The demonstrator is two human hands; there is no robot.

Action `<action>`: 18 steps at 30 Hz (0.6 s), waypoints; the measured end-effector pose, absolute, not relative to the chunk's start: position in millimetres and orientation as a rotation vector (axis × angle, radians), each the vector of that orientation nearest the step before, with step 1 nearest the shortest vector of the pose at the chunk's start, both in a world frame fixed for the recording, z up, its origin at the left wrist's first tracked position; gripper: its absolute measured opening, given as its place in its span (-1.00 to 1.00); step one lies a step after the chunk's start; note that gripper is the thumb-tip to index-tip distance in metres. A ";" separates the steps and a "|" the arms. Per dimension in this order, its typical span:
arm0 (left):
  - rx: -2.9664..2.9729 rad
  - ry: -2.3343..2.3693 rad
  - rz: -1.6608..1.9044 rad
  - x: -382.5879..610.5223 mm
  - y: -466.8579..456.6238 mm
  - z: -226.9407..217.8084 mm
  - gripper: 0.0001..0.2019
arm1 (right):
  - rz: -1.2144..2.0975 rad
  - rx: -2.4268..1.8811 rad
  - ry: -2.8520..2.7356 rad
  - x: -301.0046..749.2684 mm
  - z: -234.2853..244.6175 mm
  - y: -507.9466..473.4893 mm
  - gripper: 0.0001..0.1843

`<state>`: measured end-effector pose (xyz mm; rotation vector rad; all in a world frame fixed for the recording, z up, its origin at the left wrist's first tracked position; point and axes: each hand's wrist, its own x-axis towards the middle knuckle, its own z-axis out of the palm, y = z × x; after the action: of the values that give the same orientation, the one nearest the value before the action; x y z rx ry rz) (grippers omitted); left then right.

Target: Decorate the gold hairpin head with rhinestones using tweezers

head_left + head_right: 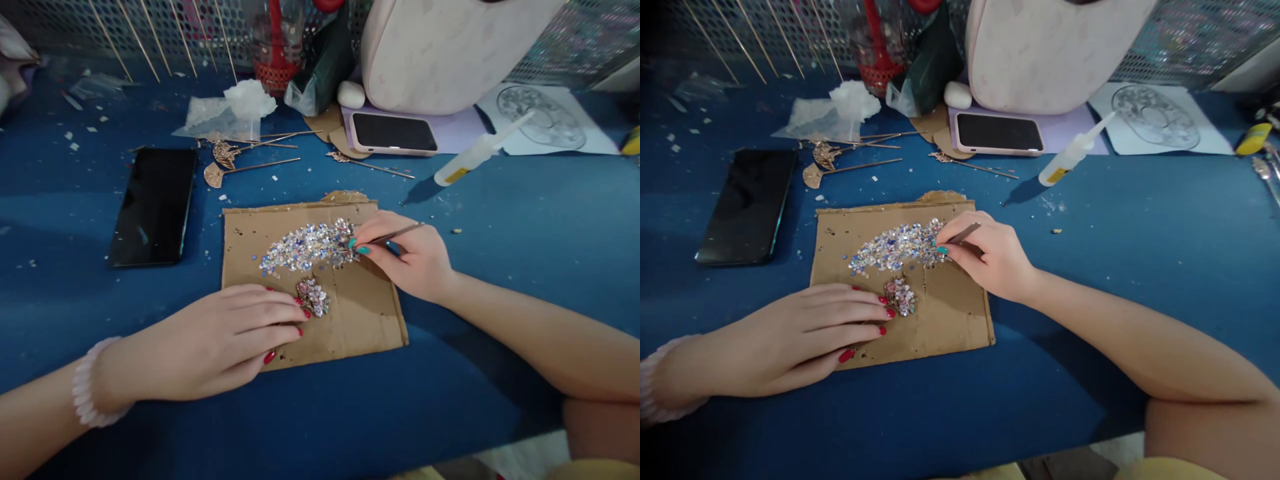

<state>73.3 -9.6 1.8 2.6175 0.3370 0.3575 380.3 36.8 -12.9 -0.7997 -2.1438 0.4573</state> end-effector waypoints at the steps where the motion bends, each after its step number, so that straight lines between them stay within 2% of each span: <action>1: 2.619 0.336 0.357 73.5 -9.6 1.6 -0.64 | 0.454 -0.815 -2.143 380.4 -13.2 36.6 -0.88; 18: 2.617 0.339 0.375 75.4 -9.2 2.1 -0.66 | 0.373 -0.801 -2.130 377.5 -9.8 35.8 -0.87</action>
<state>75.4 -9.2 2.1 2.6173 0.3390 0.3751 377.5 35.8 -9.8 -0.8010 -2.1302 0.3734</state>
